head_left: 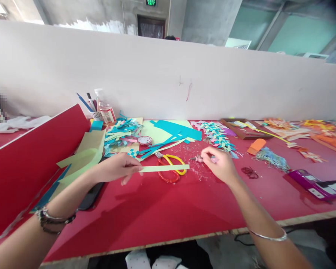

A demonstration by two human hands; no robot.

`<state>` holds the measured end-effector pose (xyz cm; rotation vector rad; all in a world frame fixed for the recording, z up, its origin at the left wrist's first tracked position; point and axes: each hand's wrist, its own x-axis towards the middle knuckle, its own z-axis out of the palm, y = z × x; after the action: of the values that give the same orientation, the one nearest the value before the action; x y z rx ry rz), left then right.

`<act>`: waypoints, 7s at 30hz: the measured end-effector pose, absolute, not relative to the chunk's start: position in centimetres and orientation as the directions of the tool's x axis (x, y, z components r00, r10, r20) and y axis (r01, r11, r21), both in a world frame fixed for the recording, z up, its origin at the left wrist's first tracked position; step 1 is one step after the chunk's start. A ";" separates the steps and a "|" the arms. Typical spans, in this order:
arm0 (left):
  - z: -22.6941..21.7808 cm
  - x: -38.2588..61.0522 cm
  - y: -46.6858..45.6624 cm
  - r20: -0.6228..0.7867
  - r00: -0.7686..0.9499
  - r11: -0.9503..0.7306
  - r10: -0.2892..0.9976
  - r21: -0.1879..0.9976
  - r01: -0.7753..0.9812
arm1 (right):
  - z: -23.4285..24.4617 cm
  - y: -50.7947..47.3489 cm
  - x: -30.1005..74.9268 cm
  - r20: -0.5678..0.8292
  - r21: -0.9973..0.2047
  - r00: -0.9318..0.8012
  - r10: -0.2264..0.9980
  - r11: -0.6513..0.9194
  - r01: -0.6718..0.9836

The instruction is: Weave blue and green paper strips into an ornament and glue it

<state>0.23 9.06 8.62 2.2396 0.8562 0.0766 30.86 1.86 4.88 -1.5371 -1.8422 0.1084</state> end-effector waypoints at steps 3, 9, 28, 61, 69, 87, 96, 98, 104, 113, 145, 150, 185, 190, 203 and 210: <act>9.0 1.6 8.4 -0.181 0.808 -0.536 0.561 0.664 0.521 | 6.5 1.3 27.9 0.517 -0.419 -0.239 0.822 0.486 0.767; 9.7 3.4 7.4 -0.131 0.849 -0.631 0.511 0.614 0.475 | 7.9 1.4 24.7 0.221 -0.442 -0.446 0.867 0.497 0.747; 6.6 3.9 7.8 0.283 0.874 -0.844 0.395 -0.264 0.466 | 7.2 2.4 24.9 0.060 -0.764 -0.411 0.910 0.307 0.567; 8.1 3.4 6.3 0.111 0.838 -0.764 0.534 0.488 0.422 | 7.9 1.2 26.7 0.383 -0.308 -0.450 0.806 0.571 0.761; 8.1 4.9 5.4 0.108 0.842 -0.708 0.529 0.603 0.367 | 6.6 1.6 22.4 0.397 -0.213 -0.509 0.764 0.616 0.758; 8.0 -3.1 8.0 -0.087 0.703 -0.522 0.706 0.607 0.599 | 3.8 2.1 32.5 0.376 -0.368 -0.209 0.903 0.352 0.861; 9.5 1.1 6.5 0.026 0.851 -0.765 0.525 0.454 0.457 | 7.7 0.5 24.5 0.499 -0.215 -0.462 0.733 0.621 0.753; 9.5 1.8 6.3 0.049 0.865 -0.787 0.500 0.442 0.430 | 8.2 0.5 23.1 0.357 -0.267 -0.561 0.747 0.657 0.705; 9.0 2.9 5.8 0.189 0.885 -0.904 0.426 0.130 0.408 | 8.2 1.4 22.4 0.201 -0.397 -0.545 0.814 0.576 0.715; 6.9 2.4 6.6 0.416 0.837 -0.834 0.354 -0.264 0.484 | 8.0 1.8 23.7 0.137 -0.636 -0.555 0.820 0.503 0.586; 5.6 5.3 7.6 0.182 0.607 -0.186 0.774 0.981 -0.057 | 3.4 0.1 22.0 0.037 -0.990 -0.346 0.938 0.080 0.113; 6.2 5.5 8.5 0.342 0.407 -0.394 0.847 0.918 0.047 | 2.7 -0.5 20.8 0.024 -0.972 -0.335 0.942 0.100 0.211; 9.0 8.6 7.2 0.513 0.647 -0.785 0.564 0.090 0.613 | 9.1 4.2 23.9 0.386 -0.880 -0.119 0.915 0.404 0.249; 9.3 8.7 8.2 0.543 0.601 -0.742 0.586 0.061 0.668 | 9.9 7.9 22.4 0.467 -0.879 -0.035 0.883 0.469 0.091; 10.6 7.4 9.7 0.383 0.524 -0.537 0.761 0.825 0.178 | 10.4 10.4 21.9 0.430 -0.879 -0.089 0.899 0.394 -0.268; 9.2 7.6 11.5 0.272 0.584 -0.355 0.765 0.934 0.030 | 10.2 10.6 21.8 0.383 -0.910 -0.084 0.920 0.360 -0.208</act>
<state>7.62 11.52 9.20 1.7813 0.6525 0.8886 21.82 10.56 10.17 -0.7289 -1.3136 1.0908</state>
